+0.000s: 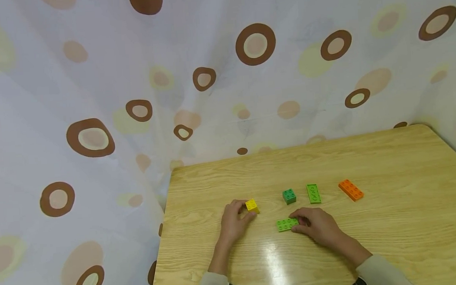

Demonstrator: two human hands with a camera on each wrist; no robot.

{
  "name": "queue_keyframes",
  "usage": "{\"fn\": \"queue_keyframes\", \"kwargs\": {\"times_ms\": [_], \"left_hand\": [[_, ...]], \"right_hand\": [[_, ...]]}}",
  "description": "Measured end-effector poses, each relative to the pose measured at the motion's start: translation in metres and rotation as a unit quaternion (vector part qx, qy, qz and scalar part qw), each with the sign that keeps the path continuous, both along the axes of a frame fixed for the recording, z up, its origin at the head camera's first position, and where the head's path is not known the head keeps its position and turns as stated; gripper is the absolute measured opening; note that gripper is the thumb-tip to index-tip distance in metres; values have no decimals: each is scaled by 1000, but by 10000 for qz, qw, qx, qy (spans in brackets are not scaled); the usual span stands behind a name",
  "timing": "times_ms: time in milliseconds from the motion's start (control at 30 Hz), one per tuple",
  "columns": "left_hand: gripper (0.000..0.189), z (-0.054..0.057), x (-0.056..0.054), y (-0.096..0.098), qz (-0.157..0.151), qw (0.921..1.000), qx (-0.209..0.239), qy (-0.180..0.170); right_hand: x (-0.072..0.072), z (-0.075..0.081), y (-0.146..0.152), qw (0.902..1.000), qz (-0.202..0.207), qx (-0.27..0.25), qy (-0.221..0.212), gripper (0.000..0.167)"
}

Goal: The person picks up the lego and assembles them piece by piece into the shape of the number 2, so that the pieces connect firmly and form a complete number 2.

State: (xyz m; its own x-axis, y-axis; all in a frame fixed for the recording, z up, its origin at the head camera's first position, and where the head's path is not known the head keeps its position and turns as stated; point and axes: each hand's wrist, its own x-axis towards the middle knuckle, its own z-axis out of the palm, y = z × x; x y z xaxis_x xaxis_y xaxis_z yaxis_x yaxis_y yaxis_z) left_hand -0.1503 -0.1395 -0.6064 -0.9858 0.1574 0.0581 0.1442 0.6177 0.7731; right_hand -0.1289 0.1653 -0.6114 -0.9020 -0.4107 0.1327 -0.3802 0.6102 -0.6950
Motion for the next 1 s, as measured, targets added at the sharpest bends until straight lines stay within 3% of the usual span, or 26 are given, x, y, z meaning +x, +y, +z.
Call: {"fn": "queue_keyframes", "kwargs": {"times_ms": [200,633,833,1000], "left_hand": [[41,11,2,9,-424,9980,437,-182],[39,45,23,39,-919,9950,289,279],[38,59,22,47,-1033,9925,52,658],[38,62,23,51,-1074,9922,15,634]], "right_hand": [[-1,2,0,10000,-15,3,-90,29],[1,2,1,9997,110,95,-210,30],[-1,3,0,9999,71,111,-98,30],[-2,2,0,9999,66,148,-15,30]]}}
